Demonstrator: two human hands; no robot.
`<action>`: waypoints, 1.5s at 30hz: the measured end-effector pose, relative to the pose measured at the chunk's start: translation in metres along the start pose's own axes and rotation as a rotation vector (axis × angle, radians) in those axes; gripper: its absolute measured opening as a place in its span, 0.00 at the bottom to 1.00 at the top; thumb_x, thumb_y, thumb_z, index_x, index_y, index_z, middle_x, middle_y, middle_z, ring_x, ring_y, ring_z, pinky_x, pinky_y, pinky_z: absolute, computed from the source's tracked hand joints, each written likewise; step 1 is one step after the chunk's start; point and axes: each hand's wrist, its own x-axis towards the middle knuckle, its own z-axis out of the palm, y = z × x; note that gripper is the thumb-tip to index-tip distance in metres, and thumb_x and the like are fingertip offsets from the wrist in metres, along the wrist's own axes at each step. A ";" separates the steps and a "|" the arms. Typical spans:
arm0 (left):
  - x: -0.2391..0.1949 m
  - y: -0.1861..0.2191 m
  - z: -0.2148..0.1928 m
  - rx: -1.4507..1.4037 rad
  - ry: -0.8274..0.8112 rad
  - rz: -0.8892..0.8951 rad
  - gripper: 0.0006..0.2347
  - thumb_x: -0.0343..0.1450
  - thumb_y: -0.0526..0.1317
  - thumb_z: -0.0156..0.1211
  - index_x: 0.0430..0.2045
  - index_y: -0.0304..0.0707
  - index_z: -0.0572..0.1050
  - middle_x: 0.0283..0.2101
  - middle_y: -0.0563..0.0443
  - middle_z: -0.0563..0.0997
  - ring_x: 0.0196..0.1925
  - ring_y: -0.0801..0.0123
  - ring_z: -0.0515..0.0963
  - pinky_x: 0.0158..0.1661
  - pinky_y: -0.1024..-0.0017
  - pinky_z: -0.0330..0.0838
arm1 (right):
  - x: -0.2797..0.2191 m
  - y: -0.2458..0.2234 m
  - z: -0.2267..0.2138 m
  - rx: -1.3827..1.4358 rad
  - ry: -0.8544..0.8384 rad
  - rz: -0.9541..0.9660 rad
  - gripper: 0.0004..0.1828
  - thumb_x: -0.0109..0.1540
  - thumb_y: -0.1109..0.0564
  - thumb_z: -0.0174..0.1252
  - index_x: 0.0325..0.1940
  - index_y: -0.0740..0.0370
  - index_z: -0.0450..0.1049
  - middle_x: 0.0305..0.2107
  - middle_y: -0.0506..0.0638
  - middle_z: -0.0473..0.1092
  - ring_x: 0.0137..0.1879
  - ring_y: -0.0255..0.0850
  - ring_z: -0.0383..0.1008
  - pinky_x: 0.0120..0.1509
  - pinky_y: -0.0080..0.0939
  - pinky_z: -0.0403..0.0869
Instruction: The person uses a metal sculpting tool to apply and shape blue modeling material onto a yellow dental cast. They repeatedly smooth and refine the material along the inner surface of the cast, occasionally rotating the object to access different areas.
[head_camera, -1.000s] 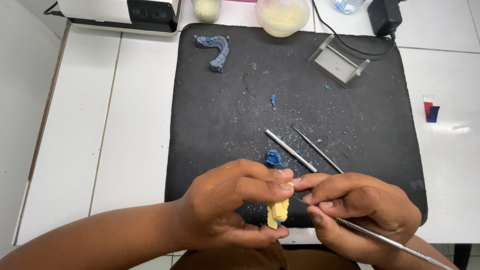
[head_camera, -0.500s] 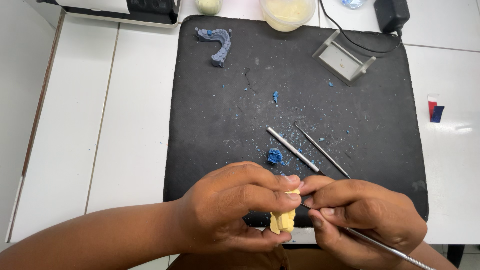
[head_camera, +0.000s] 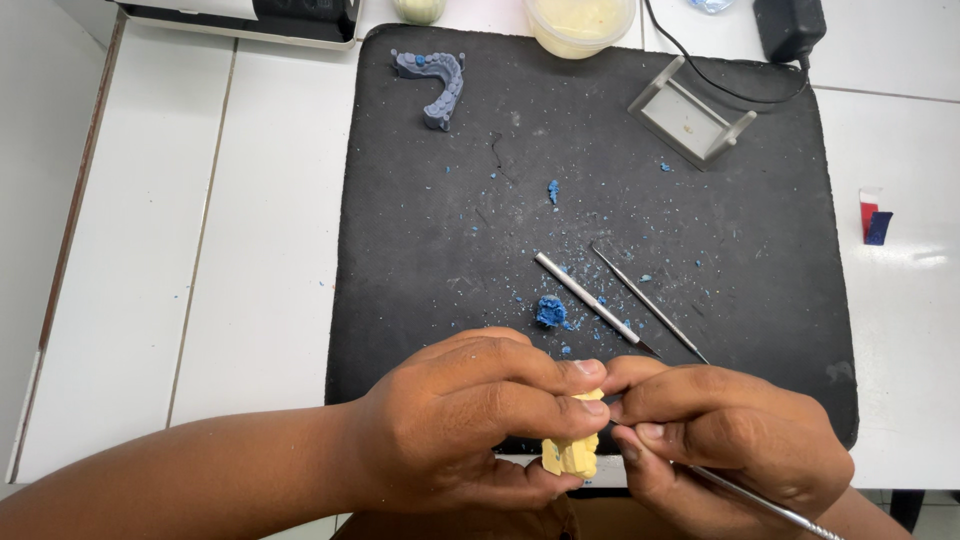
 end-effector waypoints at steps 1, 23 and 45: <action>0.001 0.000 0.000 0.004 0.002 0.002 0.20 0.71 0.38 0.77 0.55 0.41 0.74 0.60 0.49 0.78 0.57 0.70 0.83 0.55 0.69 0.80 | 0.001 0.000 0.000 0.002 0.001 0.003 0.11 0.57 0.67 0.67 0.32 0.61 0.70 0.37 0.53 0.77 0.53 0.48 0.84 0.54 0.36 0.86; -0.001 0.000 -0.001 0.016 -0.039 -0.028 0.19 0.72 0.38 0.77 0.55 0.43 0.75 0.58 0.50 0.78 0.54 0.70 0.84 0.57 0.69 0.78 | 0.004 0.003 0.001 0.113 -0.005 0.004 0.13 0.56 0.68 0.66 0.27 0.62 0.67 0.34 0.58 0.77 0.44 0.44 0.86 0.48 0.37 0.86; 0.001 0.000 -0.001 0.057 -0.045 -0.019 0.16 0.72 0.37 0.75 0.52 0.42 0.76 0.55 0.51 0.80 0.56 0.70 0.84 0.57 0.69 0.79 | 0.010 -0.002 0.000 0.013 -0.102 -0.044 0.12 0.55 0.69 0.66 0.29 0.63 0.67 0.34 0.55 0.76 0.46 0.45 0.85 0.51 0.38 0.84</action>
